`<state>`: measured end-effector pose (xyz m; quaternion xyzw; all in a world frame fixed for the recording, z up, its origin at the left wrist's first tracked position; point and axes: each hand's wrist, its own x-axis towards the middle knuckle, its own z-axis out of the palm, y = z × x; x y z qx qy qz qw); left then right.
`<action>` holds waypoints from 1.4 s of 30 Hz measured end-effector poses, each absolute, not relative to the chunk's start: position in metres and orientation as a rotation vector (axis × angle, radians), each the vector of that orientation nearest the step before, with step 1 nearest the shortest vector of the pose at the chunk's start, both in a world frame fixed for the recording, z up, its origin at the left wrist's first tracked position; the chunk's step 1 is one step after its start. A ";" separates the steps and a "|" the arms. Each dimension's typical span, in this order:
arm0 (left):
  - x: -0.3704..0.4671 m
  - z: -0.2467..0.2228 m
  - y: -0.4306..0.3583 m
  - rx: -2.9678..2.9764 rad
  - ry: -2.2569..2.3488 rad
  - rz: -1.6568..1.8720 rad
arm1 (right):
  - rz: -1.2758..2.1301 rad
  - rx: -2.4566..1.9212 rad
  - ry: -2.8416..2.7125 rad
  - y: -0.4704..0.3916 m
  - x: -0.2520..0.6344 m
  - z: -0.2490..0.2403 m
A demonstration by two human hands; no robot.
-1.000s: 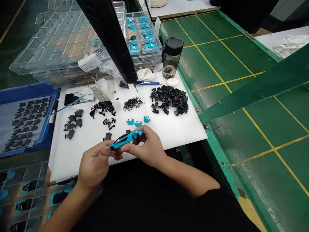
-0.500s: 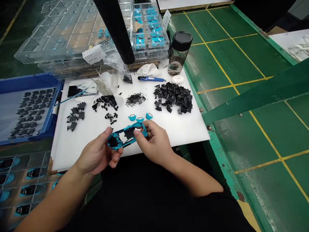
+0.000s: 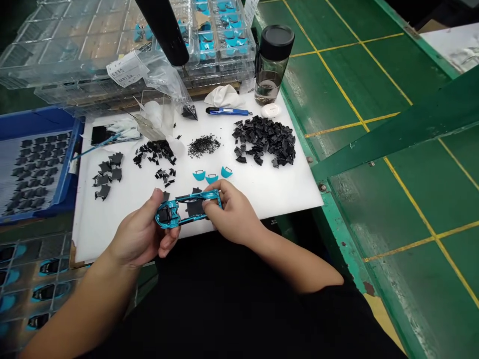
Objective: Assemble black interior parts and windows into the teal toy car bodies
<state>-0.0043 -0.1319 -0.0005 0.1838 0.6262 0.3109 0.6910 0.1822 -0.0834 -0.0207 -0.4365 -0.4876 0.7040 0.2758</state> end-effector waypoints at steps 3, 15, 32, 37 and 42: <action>-0.005 0.001 -0.131 0.401 1.370 0.678 | 1.933 -1.142 -1.262 -0.086 0.183 -0.017; -0.010 -0.003 -0.138 0.629 1.437 0.654 | 1.912 -1.201 -1.323 -0.087 0.185 -0.006; -0.029 -0.003 -0.141 1.784 1.532 0.793 | 2.054 -1.346 -1.342 -0.087 0.187 -0.011; -0.030 0.007 -0.138 1.867 1.497 0.718 | 1.967 -1.362 -1.498 -0.086 0.188 -0.008; -0.030 0.012 -0.136 1.914 1.487 0.663 | 1.925 -1.358 -1.551 -0.086 0.187 -0.008</action>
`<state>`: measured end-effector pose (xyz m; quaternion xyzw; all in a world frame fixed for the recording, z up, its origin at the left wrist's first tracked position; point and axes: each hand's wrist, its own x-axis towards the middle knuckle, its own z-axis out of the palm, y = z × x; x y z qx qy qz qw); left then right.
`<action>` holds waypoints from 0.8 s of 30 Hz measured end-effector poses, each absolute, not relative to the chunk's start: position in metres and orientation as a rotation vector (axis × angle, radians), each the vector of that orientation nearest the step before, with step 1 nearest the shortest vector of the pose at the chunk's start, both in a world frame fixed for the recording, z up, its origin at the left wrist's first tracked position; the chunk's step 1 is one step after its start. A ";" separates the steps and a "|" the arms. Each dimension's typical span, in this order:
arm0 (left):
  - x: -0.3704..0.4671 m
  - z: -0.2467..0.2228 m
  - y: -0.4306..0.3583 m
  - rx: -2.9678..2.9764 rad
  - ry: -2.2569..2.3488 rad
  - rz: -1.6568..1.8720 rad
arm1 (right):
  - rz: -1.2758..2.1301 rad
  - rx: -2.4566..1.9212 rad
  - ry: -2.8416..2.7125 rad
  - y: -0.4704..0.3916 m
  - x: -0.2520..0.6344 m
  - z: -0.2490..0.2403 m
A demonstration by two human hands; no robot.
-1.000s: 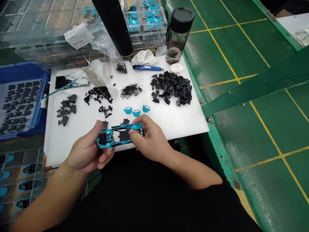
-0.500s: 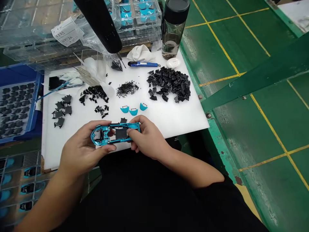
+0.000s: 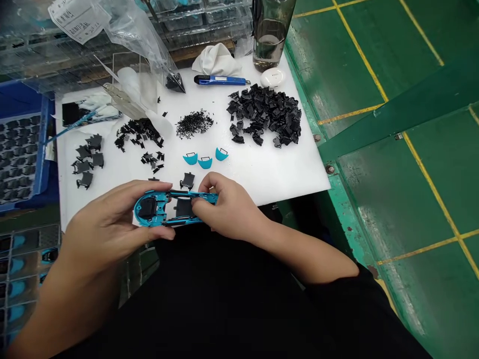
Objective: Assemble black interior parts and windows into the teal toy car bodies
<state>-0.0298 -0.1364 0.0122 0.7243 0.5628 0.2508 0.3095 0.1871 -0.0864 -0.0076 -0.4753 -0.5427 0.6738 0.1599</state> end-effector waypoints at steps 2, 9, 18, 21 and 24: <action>-0.030 0.012 -0.136 1.929 1.473 0.660 | 1.858 -1.352 -1.601 -0.087 0.187 -0.008; -0.032 0.013 -0.136 1.999 1.455 0.652 | 1.686 -1.323 -1.704 -0.088 0.189 -0.011; -0.031 0.006 -0.139 2.007 1.440 0.724 | 1.677 -1.322 -1.691 -0.088 0.190 -0.010; -0.032 0.004 -0.141 1.864 1.450 0.728 | 1.755 -1.320 -1.649 -0.088 0.191 -0.007; -0.032 0.002 -0.143 1.779 1.441 0.767 | 1.834 -1.326 -1.592 -0.089 0.192 -0.006</action>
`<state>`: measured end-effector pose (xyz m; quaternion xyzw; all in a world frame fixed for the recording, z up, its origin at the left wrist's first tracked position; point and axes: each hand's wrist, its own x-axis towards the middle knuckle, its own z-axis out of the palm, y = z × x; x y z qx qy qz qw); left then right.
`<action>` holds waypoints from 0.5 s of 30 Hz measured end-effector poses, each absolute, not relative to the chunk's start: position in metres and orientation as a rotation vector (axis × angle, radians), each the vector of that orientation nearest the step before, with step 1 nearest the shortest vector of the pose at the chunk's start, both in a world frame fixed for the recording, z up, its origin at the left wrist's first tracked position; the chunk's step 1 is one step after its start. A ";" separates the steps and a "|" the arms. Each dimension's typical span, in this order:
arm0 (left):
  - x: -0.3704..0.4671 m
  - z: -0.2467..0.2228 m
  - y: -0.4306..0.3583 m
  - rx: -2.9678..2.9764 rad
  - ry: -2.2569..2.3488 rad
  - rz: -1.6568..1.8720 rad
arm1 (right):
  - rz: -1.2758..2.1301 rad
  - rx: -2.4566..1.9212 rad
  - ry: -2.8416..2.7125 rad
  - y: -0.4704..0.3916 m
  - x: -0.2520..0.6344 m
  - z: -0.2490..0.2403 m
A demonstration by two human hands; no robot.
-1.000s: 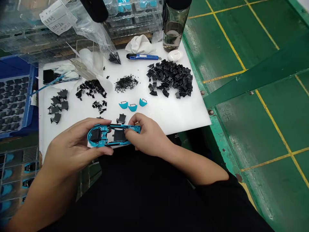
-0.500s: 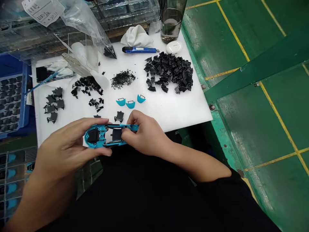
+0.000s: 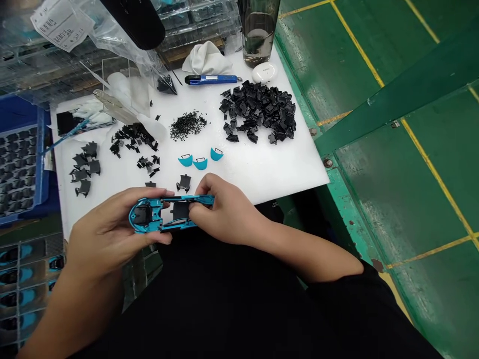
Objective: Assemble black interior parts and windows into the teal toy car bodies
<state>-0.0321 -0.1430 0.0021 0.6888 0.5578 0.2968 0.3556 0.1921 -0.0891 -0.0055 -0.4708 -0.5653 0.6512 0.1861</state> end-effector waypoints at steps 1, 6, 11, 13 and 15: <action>-0.032 0.002 -0.143 1.779 1.433 0.777 | 1.861 -1.328 -1.576 -0.089 0.192 -0.005; -0.030 0.002 -0.144 1.858 1.382 0.782 | 1.965 -1.345 -1.517 -0.090 0.189 -0.007; -0.028 0.006 -0.143 1.949 1.351 0.785 | 1.823 -1.345 -1.571 -0.091 0.188 -0.010; -0.026 0.008 -0.143 1.992 1.341 0.778 | 1.800 -1.343 -1.580 -0.092 0.189 -0.010; -0.025 0.008 -0.142 2.042 1.352 0.773 | 1.781 -1.345 -1.583 -0.092 0.189 -0.011</action>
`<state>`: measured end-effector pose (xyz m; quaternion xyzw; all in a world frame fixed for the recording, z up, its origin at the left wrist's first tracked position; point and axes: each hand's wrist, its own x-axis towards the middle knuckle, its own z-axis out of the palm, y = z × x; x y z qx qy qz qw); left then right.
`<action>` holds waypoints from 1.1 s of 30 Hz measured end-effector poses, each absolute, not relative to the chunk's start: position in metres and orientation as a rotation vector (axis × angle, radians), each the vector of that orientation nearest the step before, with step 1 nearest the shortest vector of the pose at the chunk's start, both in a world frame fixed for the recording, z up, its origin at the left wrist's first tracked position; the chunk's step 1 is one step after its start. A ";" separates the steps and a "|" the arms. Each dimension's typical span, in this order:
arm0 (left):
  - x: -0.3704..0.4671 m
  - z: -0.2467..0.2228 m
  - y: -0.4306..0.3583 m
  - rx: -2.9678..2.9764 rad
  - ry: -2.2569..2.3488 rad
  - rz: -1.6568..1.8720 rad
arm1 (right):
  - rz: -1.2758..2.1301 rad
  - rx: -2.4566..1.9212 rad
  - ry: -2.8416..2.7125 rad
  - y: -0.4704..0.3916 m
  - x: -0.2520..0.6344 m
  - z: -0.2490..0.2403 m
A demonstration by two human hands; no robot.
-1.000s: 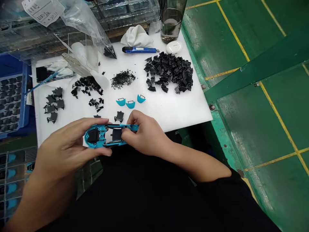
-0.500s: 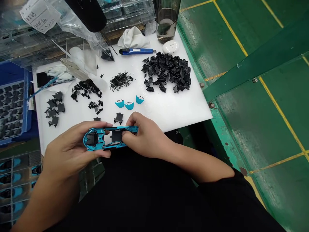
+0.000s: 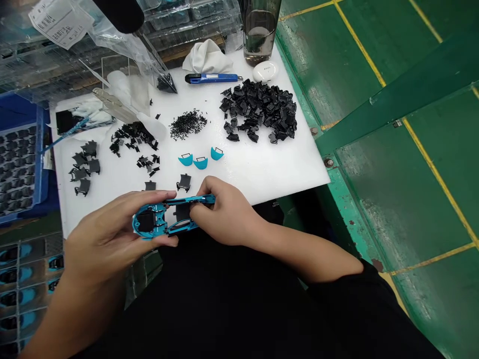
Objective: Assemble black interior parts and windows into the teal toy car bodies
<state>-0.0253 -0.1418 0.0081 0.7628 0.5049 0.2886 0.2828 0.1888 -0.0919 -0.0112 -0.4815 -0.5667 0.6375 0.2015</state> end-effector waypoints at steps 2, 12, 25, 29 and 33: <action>-0.025 0.007 -0.142 2.081 1.371 0.766 | 1.762 -1.351 -1.585 -0.092 0.189 -0.013; -0.023 0.018 -0.137 2.033 1.407 0.698 | 1.990 -1.301 -1.380 -0.094 0.188 -0.016; -0.011 0.043 -0.133 2.210 1.439 0.593 | 2.179 -1.158 -1.166 -0.097 0.193 -0.019; -0.009 0.042 -0.135 2.257 1.445 0.620 | 2.187 -1.146 -1.151 -0.097 0.193 -0.021; -0.016 0.036 -0.133 2.197 1.418 0.626 | 2.261 -1.101 -1.066 -0.096 0.190 -0.024</action>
